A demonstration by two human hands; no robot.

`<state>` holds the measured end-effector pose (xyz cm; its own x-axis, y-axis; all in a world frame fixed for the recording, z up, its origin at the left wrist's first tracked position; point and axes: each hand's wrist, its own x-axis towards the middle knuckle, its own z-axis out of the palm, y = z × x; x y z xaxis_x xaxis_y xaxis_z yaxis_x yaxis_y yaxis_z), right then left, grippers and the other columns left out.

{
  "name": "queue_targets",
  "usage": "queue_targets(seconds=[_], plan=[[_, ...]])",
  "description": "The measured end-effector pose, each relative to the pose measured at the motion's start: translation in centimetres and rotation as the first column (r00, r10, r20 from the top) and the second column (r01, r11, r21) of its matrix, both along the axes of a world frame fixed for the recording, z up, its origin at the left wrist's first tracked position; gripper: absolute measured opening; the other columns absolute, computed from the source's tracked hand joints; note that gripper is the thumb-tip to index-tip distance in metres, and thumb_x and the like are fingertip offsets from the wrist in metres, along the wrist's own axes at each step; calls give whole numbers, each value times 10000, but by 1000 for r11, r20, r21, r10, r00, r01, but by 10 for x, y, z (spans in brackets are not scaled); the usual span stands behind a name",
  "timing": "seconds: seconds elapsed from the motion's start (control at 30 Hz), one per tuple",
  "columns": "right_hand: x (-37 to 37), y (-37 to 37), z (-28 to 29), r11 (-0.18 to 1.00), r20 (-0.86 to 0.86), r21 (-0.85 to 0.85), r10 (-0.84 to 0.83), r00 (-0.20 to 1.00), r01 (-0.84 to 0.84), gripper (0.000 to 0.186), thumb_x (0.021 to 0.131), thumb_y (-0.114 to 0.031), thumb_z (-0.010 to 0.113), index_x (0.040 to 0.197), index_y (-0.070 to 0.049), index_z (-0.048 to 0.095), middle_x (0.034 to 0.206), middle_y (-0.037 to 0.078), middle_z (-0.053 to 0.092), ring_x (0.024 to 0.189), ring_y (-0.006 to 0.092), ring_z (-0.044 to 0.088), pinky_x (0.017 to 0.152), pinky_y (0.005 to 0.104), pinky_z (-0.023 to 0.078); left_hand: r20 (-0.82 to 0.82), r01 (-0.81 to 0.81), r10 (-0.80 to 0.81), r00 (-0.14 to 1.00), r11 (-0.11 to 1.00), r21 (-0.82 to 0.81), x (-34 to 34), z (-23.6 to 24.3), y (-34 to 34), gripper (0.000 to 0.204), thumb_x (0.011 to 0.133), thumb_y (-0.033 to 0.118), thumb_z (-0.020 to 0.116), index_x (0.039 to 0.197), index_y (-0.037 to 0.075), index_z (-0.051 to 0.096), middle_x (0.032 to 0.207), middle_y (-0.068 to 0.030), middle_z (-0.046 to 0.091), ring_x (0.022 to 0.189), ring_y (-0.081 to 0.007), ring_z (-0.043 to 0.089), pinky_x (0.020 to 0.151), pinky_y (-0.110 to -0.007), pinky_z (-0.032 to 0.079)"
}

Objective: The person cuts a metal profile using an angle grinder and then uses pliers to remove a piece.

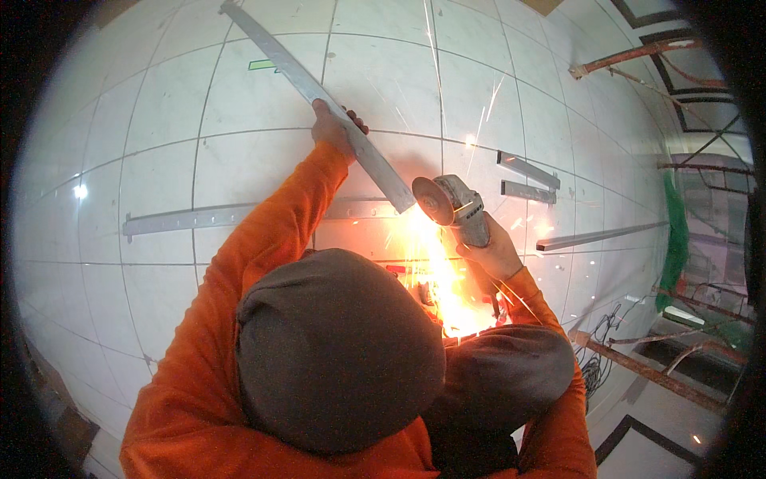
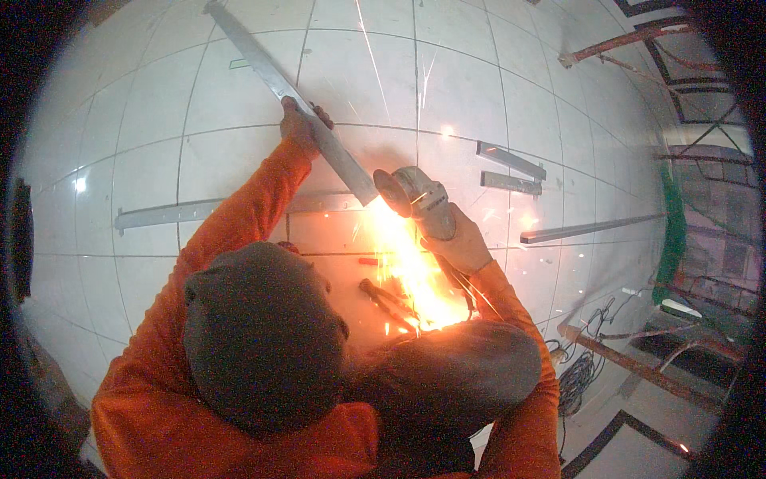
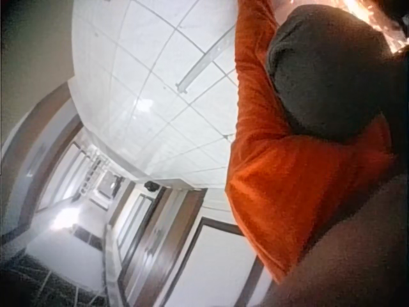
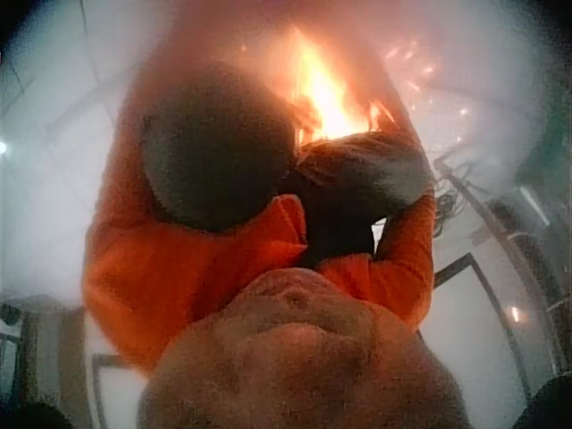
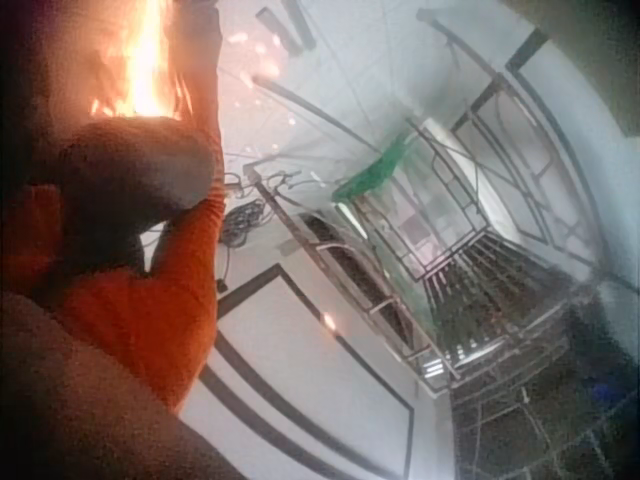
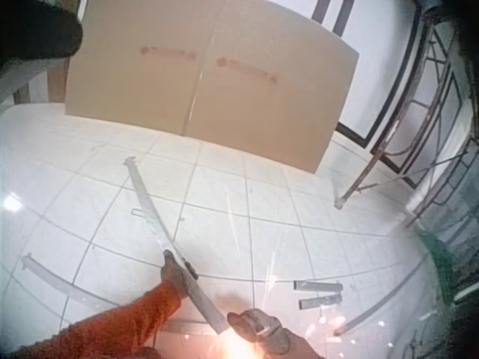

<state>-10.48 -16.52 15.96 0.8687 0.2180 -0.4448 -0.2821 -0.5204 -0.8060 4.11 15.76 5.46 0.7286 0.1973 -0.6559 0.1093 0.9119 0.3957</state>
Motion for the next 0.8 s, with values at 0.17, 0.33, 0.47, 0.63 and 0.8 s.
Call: queue_targets(seconds=[0.17,0.33,0.47,0.63,0.8], plan=[[3,-3,-5,999,-44,40,-1,999,2,647,707,-188,808,1277,-12,559,1137,126,676,1047,213,643,945,358,499,-10,4,-4,1000,1000,-19,-2,3,-1,586,1018,634,328,997,66,472,769,-85,519,585,-233,511,572,-428,500],[3,-8,-12,993,-1,-100,70,998,-70,648,710,-197,806,1280,-12,559,1146,127,675,1055,217,642,948,358,496,-6,4,-4,1000,1000,-12,-3,6,-1,584,1026,630,310,960,73,474,728,-69,503,580,-231,497,568,-424,489],[5,-2,-2,990,20,-112,90,996,-87,635,713,-192,807,1274,-18,564,1144,117,675,1050,215,641,936,355,501,-21,14,-13,1000,999,47,-4,12,-4,588,1027,632,303,965,73,472,724,-70,501,575,-232,495,564,-427,487],[5,0,-4,997,0,-61,53,999,-53,607,722,-119,799,1270,-23,558,1127,77,660,1029,184,625,922,341,504,-56,2,1,998,999,46,-3,8,-6,595,1027,632,288,990,67,470,732,-73,505,578,-226,502,554,-408,493],[2,2,-5,995,-70,-93,26,997,-32,589,743,-44,786,1279,-22,544,1104,42,638,980,151,613,872,327,527,-76,21,-16,997,997,68,-2,8,-6,583,1030,619,298,996,63,471,748,-80,514,578,-223,505,554,-402,494]])
